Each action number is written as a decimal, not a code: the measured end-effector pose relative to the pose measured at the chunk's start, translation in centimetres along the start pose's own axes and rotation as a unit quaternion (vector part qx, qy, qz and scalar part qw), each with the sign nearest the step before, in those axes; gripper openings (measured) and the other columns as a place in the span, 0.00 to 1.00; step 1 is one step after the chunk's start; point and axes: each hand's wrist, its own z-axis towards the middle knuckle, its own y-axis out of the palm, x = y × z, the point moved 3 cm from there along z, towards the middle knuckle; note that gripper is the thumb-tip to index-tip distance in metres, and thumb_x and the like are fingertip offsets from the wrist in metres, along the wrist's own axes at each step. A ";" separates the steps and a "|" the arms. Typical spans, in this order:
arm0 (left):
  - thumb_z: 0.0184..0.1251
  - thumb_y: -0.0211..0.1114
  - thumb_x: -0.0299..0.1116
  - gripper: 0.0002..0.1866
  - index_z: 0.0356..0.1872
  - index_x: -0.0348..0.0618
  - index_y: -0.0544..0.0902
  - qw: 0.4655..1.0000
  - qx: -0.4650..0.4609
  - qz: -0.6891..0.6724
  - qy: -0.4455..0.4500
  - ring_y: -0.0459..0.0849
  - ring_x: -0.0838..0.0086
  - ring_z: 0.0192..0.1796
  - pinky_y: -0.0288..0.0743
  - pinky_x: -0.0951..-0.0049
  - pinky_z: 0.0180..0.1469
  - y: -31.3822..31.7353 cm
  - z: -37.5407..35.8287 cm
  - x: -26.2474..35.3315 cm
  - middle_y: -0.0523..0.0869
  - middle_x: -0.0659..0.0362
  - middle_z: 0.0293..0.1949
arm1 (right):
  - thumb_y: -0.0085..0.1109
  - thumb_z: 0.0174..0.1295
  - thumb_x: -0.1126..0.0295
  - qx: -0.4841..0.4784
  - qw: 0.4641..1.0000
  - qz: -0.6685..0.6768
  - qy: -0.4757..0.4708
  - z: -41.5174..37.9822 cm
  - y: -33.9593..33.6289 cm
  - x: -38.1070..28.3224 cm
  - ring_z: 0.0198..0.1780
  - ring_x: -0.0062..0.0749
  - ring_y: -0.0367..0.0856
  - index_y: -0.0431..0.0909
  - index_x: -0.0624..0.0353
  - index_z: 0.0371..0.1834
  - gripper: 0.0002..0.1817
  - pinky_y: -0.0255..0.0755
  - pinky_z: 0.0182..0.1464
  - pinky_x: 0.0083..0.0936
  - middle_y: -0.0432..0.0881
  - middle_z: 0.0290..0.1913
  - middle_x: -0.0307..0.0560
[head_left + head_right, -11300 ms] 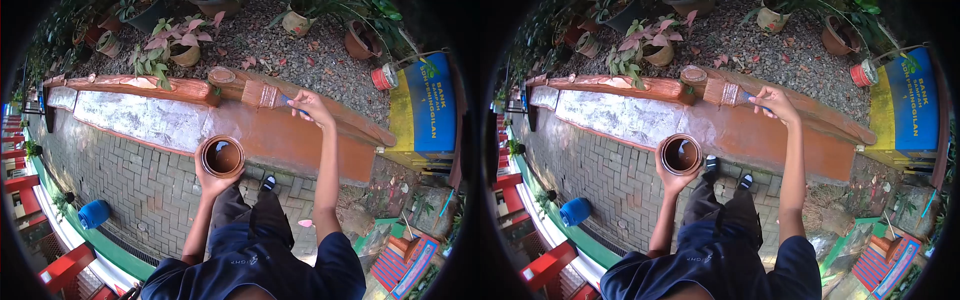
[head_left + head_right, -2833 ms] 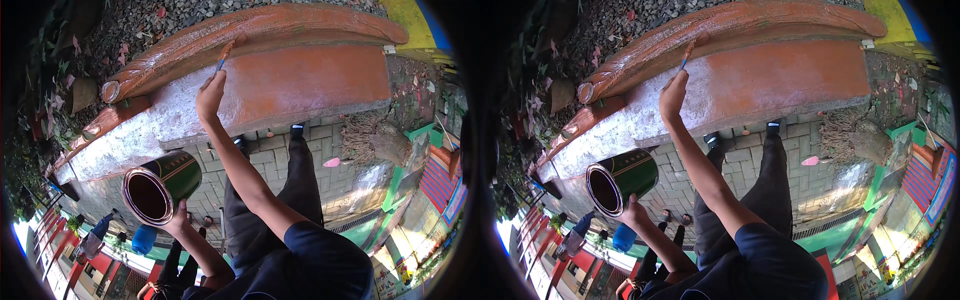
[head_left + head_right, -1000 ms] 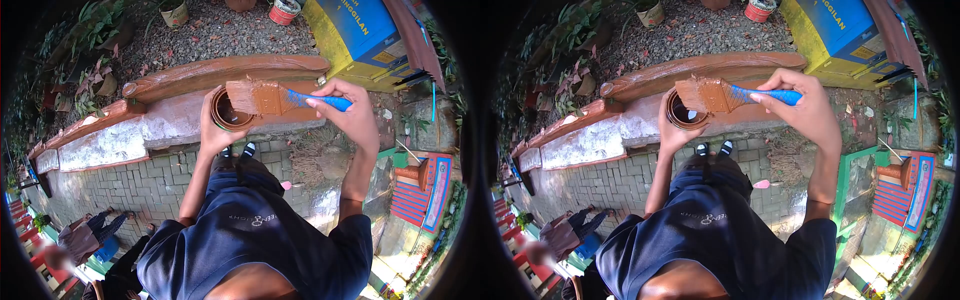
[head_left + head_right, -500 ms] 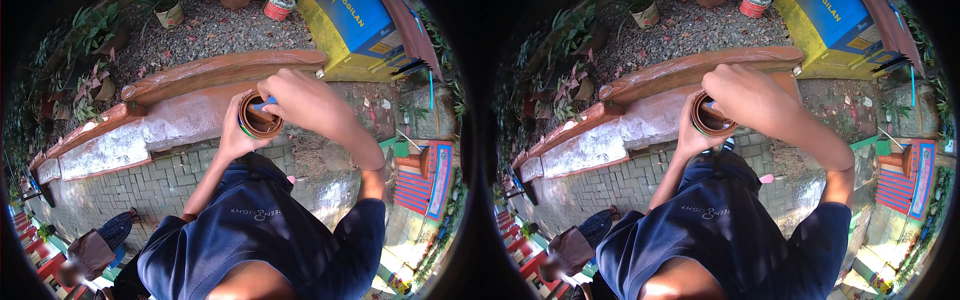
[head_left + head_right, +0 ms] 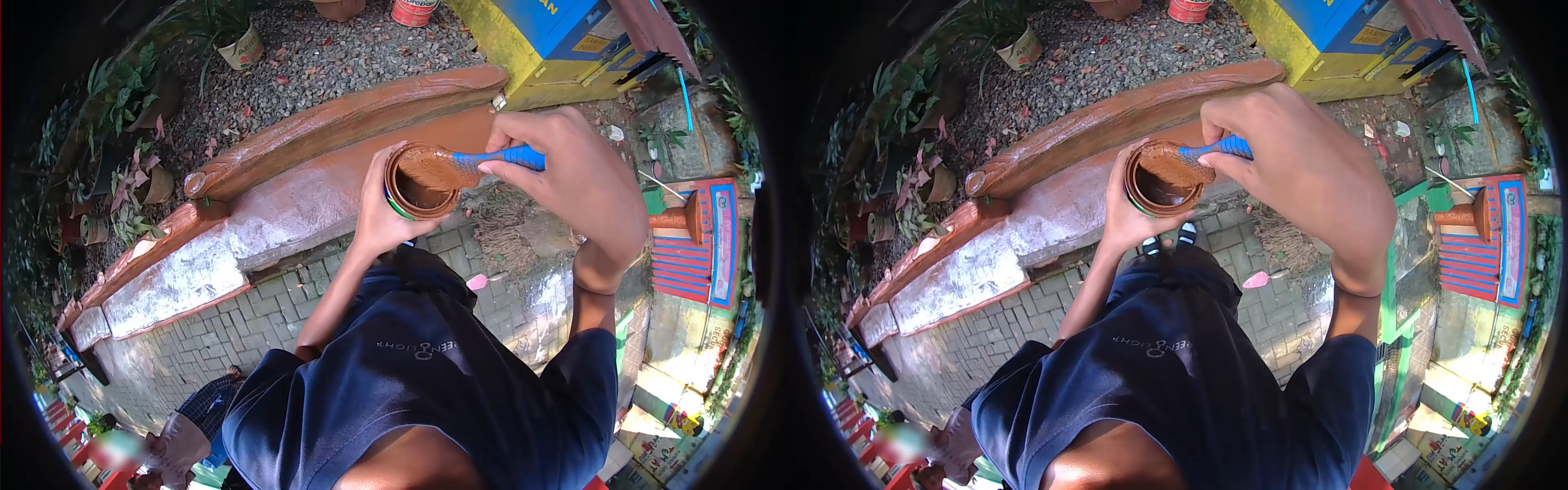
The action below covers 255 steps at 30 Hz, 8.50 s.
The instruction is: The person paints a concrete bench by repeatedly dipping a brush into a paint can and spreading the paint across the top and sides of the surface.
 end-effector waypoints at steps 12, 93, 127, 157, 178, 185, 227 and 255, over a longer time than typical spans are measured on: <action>0.27 0.82 0.35 0.49 0.58 0.35 0.67 1.000 0.002 -0.011 -0.013 0.76 0.63 0.57 0.69 0.64 0.61 0.4 0.4 0.0 0.74 0.51 0.54 | 0.65 0.53 0.67 -0.001 0.999 0.050 -0.012 1.5 1.2 1.8 0.35 0.46 0.76 0.76 0.62 0.30 0.11 0.68 0.37 0.34 0.78 0.29 0.52; 0.29 0.83 0.37 0.55 0.63 0.35 0.60 0.971 0.169 0.120 -0.118 0.75 0.63 0.59 0.67 0.63 0.63 22.3 12.6 -6.1 0.73 0.49 0.57 | 0.62 0.63 0.66 0.133 0.717 0.641 0.241 7.0 13.6 56.0 0.17 0.06 0.56 0.74 0.61 0.56 0.20 0.47 0.17 0.08 0.78 0.29 0.38; 0.34 0.79 0.51 0.60 0.67 0.34 0.54 0.892 0.160 0.264 -0.330 0.69 0.52 0.63 0.62 0.50 0.66 13.5 -7.8 -20.6 0.67 0.43 0.61 | 0.53 0.61 0.81 0.401 0.769 0.332 0.373 15.3 44.7 65.9 0.27 0.21 0.79 0.78 0.67 0.52 0.15 0.73 0.28 0.18 0.84 0.36 0.45; 0.33 0.81 0.43 0.62 0.70 0.32 0.51 0.850 0.347 0.245 -0.313 0.67 0.62 0.65 0.57 0.62 0.68 -18.5 -26.0 -22.6 0.64 0.45 0.65 | 0.48 0.62 0.84 0.414 0.766 0.346 0.349 27.8 60.5 20.2 0.38 0.37 0.75 0.70 0.75 0.55 0.17 0.70 0.39 0.30 0.70 0.41 0.53; 0.40 0.80 0.45 0.61 0.70 0.31 0.48 0.895 0.250 0.271 -0.252 0.63 0.61 0.67 0.55 0.59 0.69 -0.5 -12.3 -25.1 0.59 0.44 0.68 | 0.46 0.55 0.86 0.565 0.617 0.322 0.444 17.1 45.1 60.9 0.24 0.29 0.74 0.75 0.69 0.37 0.10 0.66 0.22 0.25 0.73 0.23 0.43; 0.38 0.80 0.45 0.61 0.70 0.31 0.49 0.899 0.266 0.246 -0.248 0.64 0.61 0.66 0.56 0.60 0.68 4.5 -10.4 -26.3 0.60 0.45 0.67 | 0.46 0.54 0.87 0.495 0.796 0.107 0.330 19.9 46.6 63.8 0.30 0.43 0.76 0.75 0.70 0.48 0.18 0.72 0.37 0.34 0.74 0.31 0.52; 0.34 0.78 0.52 0.59 0.67 0.32 0.58 0.865 0.347 0.282 -0.229 0.70 0.59 0.64 0.61 0.56 0.68 -16.6 -22.6 -22.8 0.69 0.47 0.62 | 0.48 0.60 0.85 0.333 0.818 0.427 0.194 28.3 65.6 -0.4 0.35 0.31 0.72 0.68 0.70 0.61 0.23 0.69 0.37 0.25 0.69 0.36 0.49; 0.32 0.79 0.51 0.60 0.67 0.31 0.56 0.878 0.314 0.296 -0.204 0.71 0.59 0.63 0.62 0.57 0.68 -16.4 -18.5 -23.8 0.69 0.46 0.61 | 0.49 0.65 0.80 0.287 0.876 0.324 0.214 25.7 60.2 14.1 0.38 0.36 0.77 0.71 0.70 0.57 0.17 0.70 0.40 0.27 0.73 0.40 0.53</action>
